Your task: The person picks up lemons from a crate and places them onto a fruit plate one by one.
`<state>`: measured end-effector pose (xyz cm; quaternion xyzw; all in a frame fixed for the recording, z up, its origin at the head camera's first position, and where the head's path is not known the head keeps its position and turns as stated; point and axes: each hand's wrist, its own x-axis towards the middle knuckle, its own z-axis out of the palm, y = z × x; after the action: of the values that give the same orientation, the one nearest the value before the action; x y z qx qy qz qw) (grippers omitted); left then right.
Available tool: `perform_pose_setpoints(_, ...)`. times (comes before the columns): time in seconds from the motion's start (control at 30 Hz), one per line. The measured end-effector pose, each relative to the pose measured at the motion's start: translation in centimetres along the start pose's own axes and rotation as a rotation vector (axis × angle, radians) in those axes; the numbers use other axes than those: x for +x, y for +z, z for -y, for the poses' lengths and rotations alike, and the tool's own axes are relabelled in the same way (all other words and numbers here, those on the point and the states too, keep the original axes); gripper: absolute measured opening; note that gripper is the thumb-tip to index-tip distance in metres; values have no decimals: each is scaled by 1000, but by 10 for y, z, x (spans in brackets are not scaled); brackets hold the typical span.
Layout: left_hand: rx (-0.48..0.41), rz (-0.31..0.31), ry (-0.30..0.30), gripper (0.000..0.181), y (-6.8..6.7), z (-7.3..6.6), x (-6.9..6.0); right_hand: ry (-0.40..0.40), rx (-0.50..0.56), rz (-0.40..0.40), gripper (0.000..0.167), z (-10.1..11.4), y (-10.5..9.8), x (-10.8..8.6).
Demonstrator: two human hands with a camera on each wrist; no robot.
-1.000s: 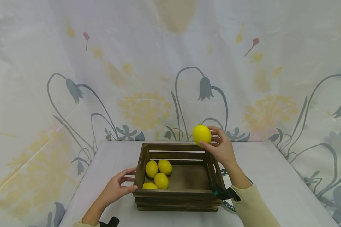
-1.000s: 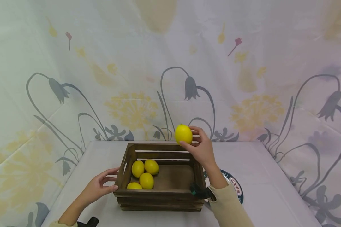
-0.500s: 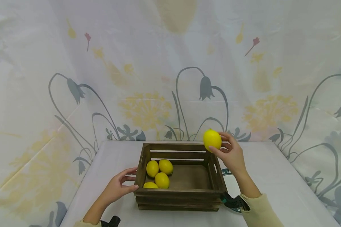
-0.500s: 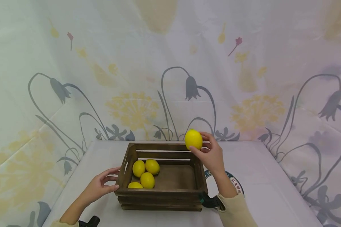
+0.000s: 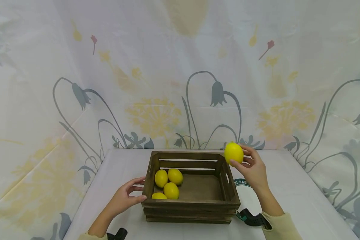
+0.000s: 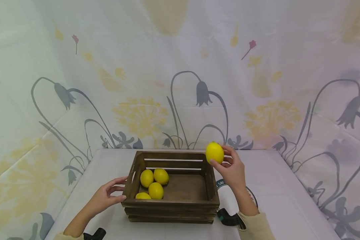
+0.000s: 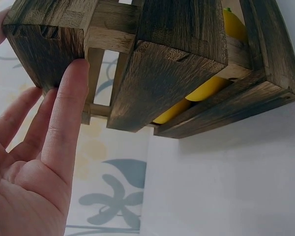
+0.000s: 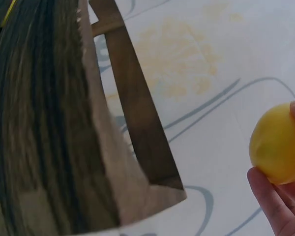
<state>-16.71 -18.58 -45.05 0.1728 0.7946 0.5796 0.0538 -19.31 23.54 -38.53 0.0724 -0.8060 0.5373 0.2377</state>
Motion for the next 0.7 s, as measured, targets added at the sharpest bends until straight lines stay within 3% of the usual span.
perform_pose_setpoints(0.27,8,-14,-20,60,1,0,0,15,-52,-23,57,-12,-10,-6)
perform_pose_setpoints(0.5,-2,6,12,61,0,0,-1,86,-99,-46,56,-24,-19,-14)
perform_pose_setpoints(0.7,-12,3,2,62,0,0,0,129,-141,-43,57,-33,-25,-17)
